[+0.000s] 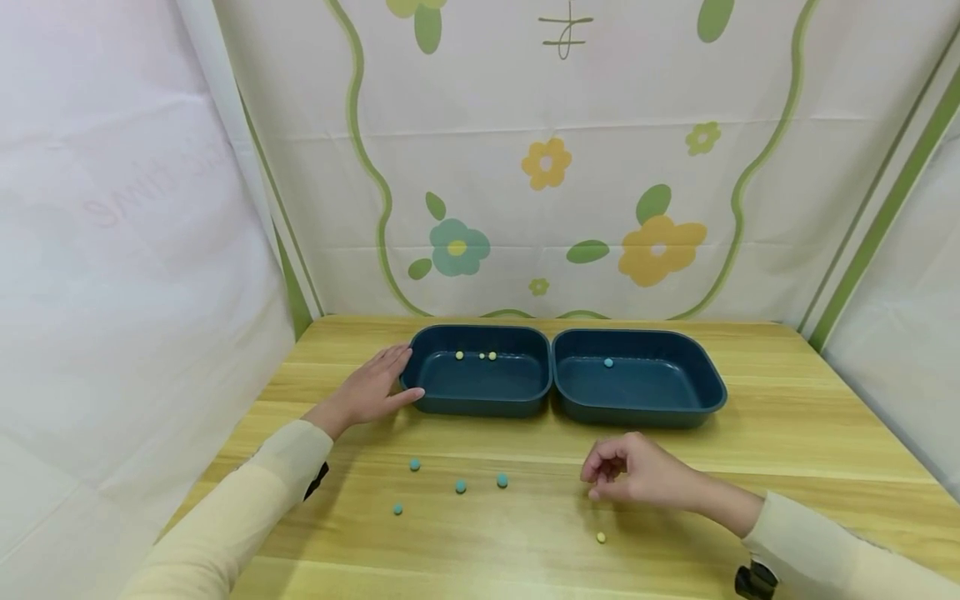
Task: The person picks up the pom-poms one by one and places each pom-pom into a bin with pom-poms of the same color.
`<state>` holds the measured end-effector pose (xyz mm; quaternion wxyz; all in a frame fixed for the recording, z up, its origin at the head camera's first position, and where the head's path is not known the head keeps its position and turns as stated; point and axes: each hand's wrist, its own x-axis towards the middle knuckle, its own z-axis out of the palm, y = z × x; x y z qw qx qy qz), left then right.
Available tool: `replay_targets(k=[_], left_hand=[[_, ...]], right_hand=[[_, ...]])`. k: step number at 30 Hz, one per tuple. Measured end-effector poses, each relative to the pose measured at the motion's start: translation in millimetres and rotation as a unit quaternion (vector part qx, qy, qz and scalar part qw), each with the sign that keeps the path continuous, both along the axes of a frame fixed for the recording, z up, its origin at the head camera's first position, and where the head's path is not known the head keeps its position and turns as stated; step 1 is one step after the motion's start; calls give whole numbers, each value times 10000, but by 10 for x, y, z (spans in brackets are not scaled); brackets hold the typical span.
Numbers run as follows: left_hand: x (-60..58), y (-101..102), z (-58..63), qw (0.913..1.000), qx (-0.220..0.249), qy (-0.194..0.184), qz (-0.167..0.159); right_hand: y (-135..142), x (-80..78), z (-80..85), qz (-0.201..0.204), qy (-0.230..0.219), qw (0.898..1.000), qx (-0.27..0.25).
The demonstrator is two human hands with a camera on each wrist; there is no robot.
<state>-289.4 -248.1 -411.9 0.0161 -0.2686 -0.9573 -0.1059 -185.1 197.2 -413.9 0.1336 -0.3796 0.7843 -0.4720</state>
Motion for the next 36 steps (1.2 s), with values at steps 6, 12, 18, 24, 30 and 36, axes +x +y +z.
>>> replay_targets(k=[6, 12, 18, 24, 30, 36], left_hand=[[1, 7, 11, 10000, -5, -15, -13], [-9, 6, 11, 10000, -43, -12, -19], [-12, 1, 1, 10000, -46, 1, -23], [0, 2, 4, 10000, -46, -24, -18], [11, 6, 8, 10000, -23, -26, -15], [1, 8, 1, 10000, -34, 48, -31]], right_hand=[[54, 43, -83, 391, -257, 9989, -85], [69, 73, -157, 623, -528, 9967, 29], [73, 76, -214, 864, -599, 9943, 168], [62, 107, -227, 1116, -652, 9914, 197], [45, 123, -212, 1267, -393, 9906, 334], [33, 133, -214, 1317, -90, 9900, 499]])
